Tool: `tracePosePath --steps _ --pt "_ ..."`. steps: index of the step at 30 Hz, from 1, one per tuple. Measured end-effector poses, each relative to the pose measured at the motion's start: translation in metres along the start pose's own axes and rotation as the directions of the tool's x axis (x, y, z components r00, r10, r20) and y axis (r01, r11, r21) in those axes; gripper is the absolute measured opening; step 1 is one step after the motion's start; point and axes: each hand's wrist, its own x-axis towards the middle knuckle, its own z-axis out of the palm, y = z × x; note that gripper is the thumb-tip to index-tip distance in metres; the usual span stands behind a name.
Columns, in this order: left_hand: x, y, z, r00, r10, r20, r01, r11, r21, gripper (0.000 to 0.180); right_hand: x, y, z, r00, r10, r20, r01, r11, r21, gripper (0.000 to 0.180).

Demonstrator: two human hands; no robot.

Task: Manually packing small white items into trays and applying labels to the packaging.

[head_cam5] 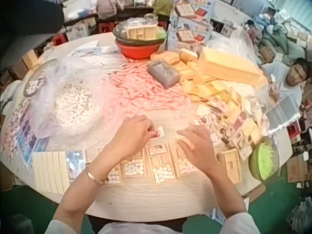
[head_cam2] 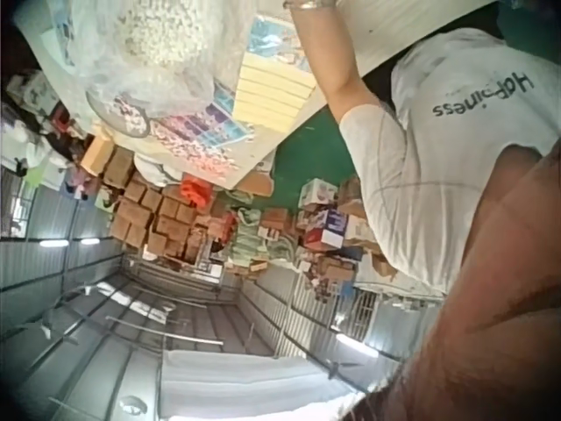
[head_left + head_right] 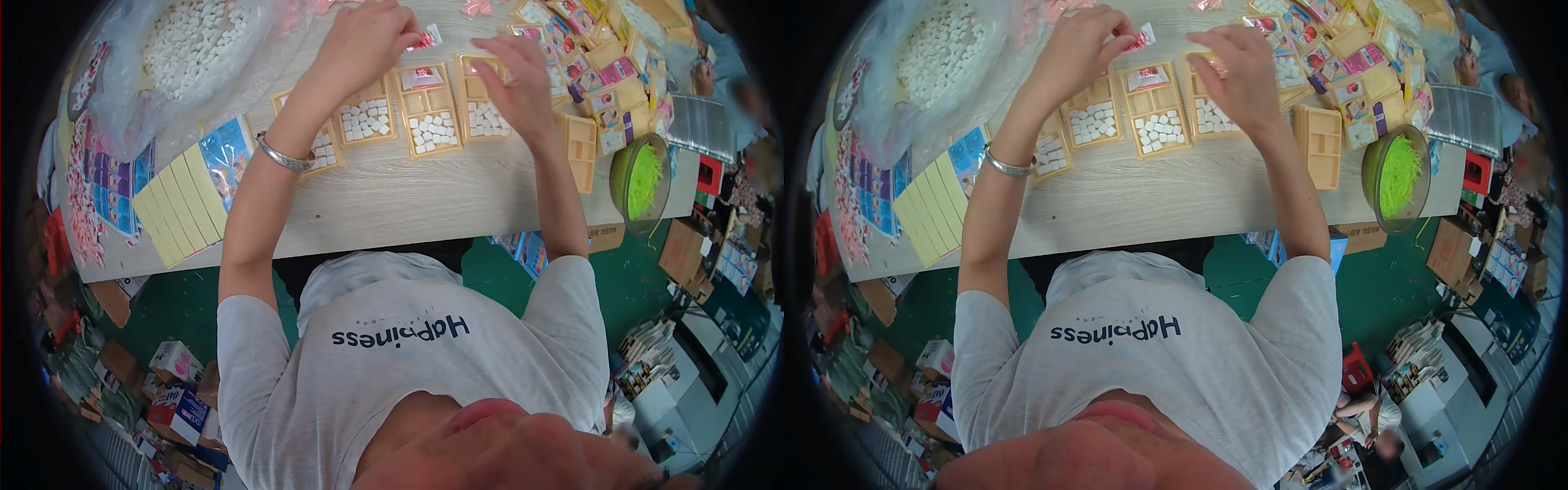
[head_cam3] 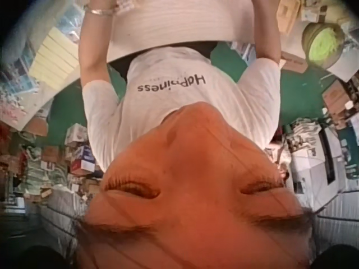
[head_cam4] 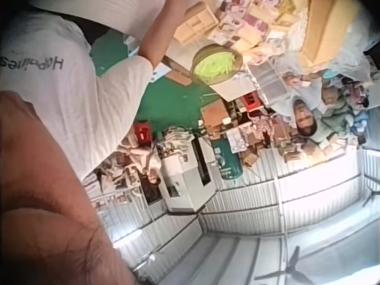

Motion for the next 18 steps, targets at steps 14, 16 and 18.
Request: tracePosePath --steps 14,16,18 --pt "0.008 0.061 0.078 0.999 0.037 -0.017 -0.035 0.997 0.07 0.031 -0.041 0.036 -0.028 0.995 0.093 -0.047 -0.097 0.99 -0.104 0.018" --pt "-0.015 0.066 0.075 0.987 0.071 -0.146 -0.061 0.995 0.073 0.042 -0.041 0.034 -0.018 1.0 0.0 0.031 0.007 0.973 -0.231 0.02" --pt "-0.043 0.075 0.076 1.0 0.012 -0.025 -0.003 0.943 0.332 0.078 -0.047 0.03 -0.005 0.994 -0.013 0.107 0.051 0.93 -0.363 0.025"
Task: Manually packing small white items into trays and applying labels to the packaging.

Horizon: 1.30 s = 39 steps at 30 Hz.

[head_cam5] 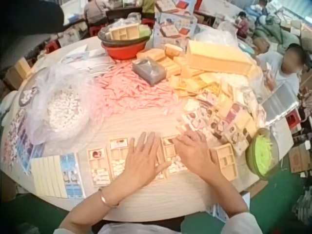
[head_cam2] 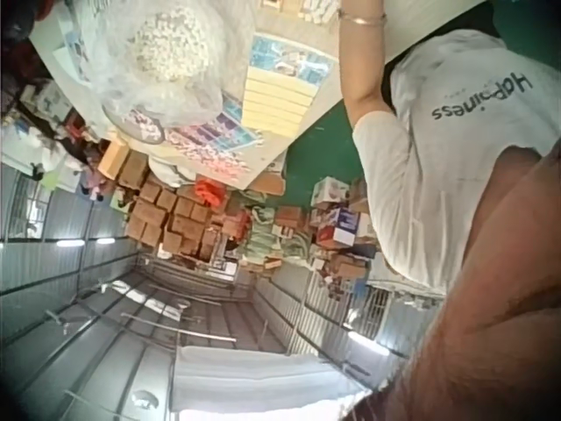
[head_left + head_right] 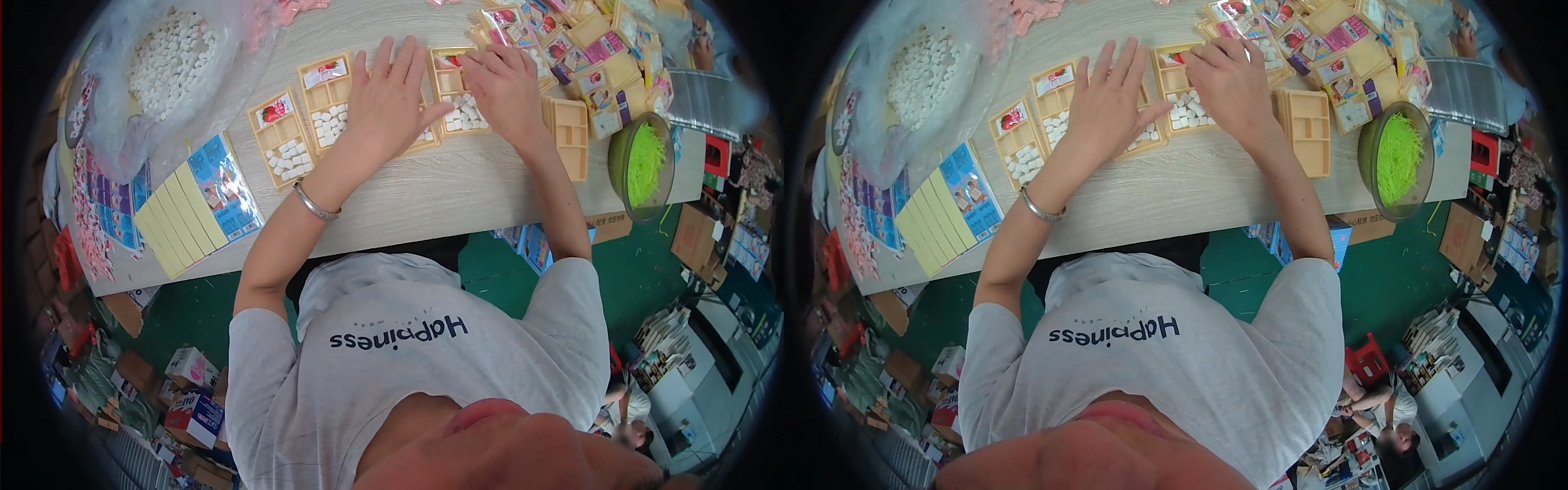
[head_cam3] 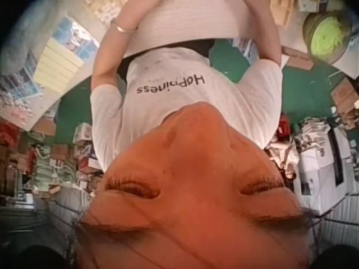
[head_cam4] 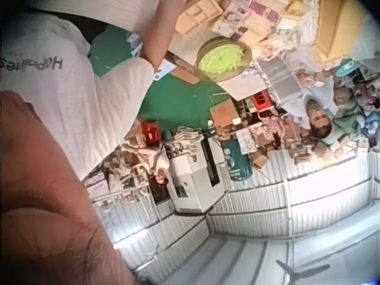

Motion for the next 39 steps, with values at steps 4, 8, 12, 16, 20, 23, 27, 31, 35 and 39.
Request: tracePosePath --steps 4,8,12,16,20,23,27,31,35,39 --pt "-0.017 -0.005 0.022 0.994 0.003 0.106 0.004 0.998 -0.069 0.102 -0.003 -0.017 0.0 0.992 0.11 0.06 -0.108 0.993 -0.04 0.03" --pt "-0.019 -0.008 0.022 0.994 0.044 0.102 -0.03 0.991 -0.133 0.106 0.0 -0.028 -0.003 0.981 0.167 0.099 -0.162 0.985 -0.061 0.036" --pt "-0.019 -0.013 0.021 0.986 0.139 0.089 -0.126 0.982 -0.138 0.106 0.001 -0.029 -0.006 0.982 0.151 0.112 -0.138 0.984 -0.116 0.038" --pt "-0.019 -0.013 0.022 0.986 0.153 0.074 -0.142 0.981 -0.135 0.105 -0.012 -0.033 -0.024 0.983 0.173 -0.057 -0.178 0.98 -0.091 0.035" --pt "0.0 0.007 0.021 0.995 0.099 0.027 -0.096 0.991 -0.095 0.103 -0.054 -0.041 -0.023 0.873 0.484 0.056 -0.48 0.874 -0.068 0.027" --pt "0.008 0.017 0.027 0.99 0.116 0.077 -0.109 0.99 -0.093 0.101 -0.062 -0.045 -0.014 0.791 0.609 0.057 -0.611 0.784 0.112 0.024" --pt "-0.008 0.013 0.025 0.988 0.124 0.094 -0.106 0.98 -0.169 0.1 -0.059 -0.06 -0.006 0.727 0.671 0.148 -0.68 0.674 0.289 0.018" --pt "-0.031 0.005 -0.003 0.998 0.068 0.0 -0.066 0.967 -0.246 0.098 -0.062 -0.062 -0.004 0.774 0.62 0.127 -0.63 0.738 0.241 0.017" --pt "-0.097 -0.044 -0.043 0.962 -0.269 0.049 0.273 0.957 -0.1 0.091 -0.078 -0.065 -0.017 0.795 0.587 0.155 -0.605 0.786 0.129 0.019" --pt "-0.137 -0.105 -0.048 0.925 -0.379 -0.033 0.377 0.925 -0.053 0.083 -0.077 -0.079 -0.025 0.763 0.619 0.187 -0.647 0.724 0.242 0.021"
